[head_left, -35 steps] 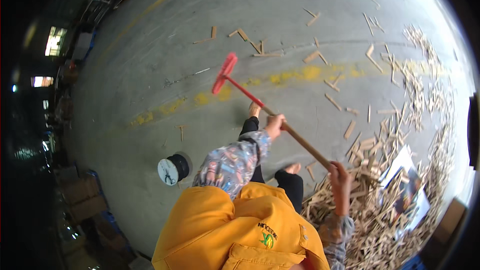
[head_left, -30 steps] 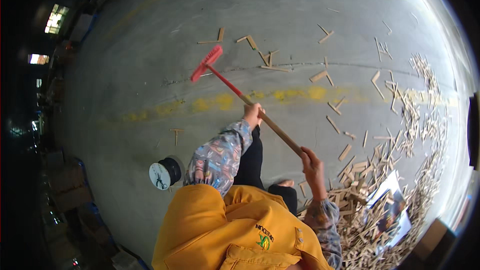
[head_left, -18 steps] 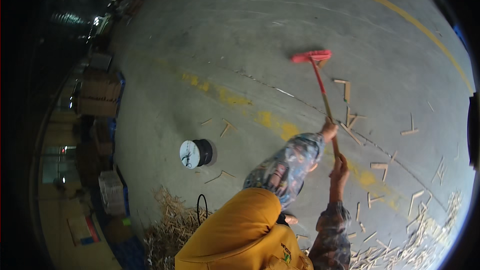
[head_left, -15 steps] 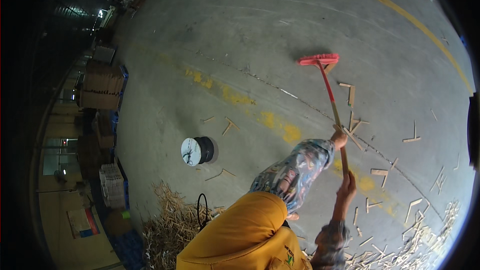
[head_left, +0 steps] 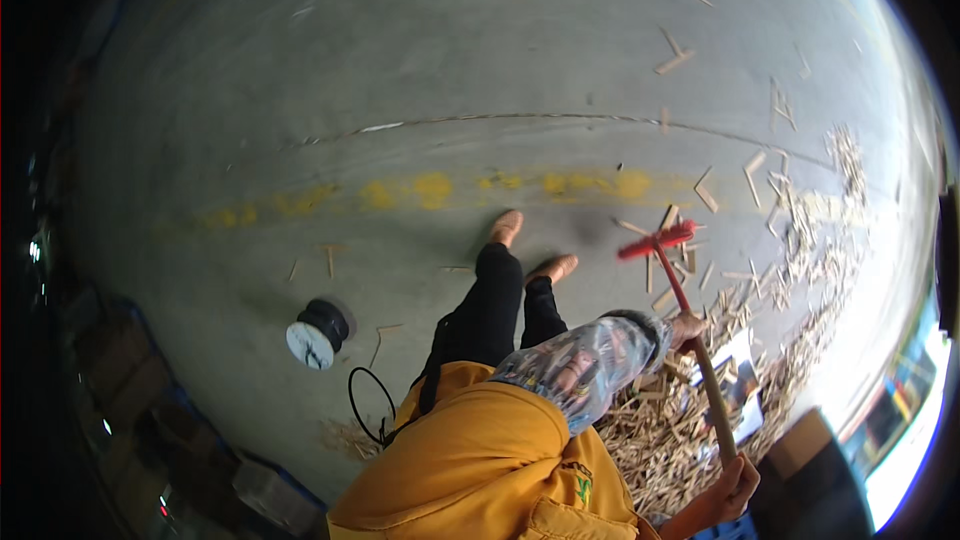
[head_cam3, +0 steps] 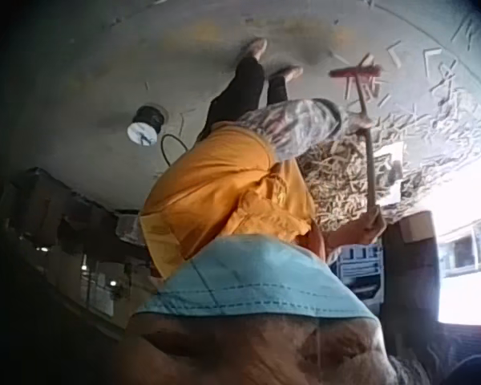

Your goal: Sweeping cardboard scraps on a warehouse floor using a broom.

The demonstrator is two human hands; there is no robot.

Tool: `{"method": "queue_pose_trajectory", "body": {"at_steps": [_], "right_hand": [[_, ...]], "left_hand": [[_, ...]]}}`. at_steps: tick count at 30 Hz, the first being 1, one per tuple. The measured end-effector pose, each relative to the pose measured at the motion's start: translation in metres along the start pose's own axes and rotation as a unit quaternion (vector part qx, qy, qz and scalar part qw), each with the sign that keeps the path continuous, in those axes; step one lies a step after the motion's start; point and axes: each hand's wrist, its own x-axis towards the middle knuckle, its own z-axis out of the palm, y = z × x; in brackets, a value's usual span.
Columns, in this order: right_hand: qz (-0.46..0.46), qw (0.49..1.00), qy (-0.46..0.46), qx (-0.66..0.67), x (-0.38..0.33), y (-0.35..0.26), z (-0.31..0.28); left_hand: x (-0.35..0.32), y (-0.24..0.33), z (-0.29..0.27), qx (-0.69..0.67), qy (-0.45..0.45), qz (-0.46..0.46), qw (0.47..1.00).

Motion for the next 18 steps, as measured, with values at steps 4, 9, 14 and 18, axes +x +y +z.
{"method": "queue_pose_trajectory", "body": {"at_steps": [4, 9, 14, 18], "right_hand": [[0.064, 0.991, 0.115, -0.022, 0.006, 0.026, -0.045], [0.251, 0.964, -0.079, 0.050, 0.022, 0.101, -0.020], [0.224, 0.922, -0.228, 0.216, 0.054, 0.167, 0.122], [0.099, 0.933, -0.190, 0.290, 0.167, 0.198, 0.219]], "left_hand": [[-0.017, -0.015, 0.036, 0.015, -0.091, 0.022, 0.995], [0.044, 0.042, -0.015, 0.209, 0.126, 0.180, 0.953], [0.090, 0.114, -0.040, 0.246, 0.206, 0.249, 0.914], [0.139, 0.167, 0.050, 0.332, 0.246, 0.218, 0.884]]}}
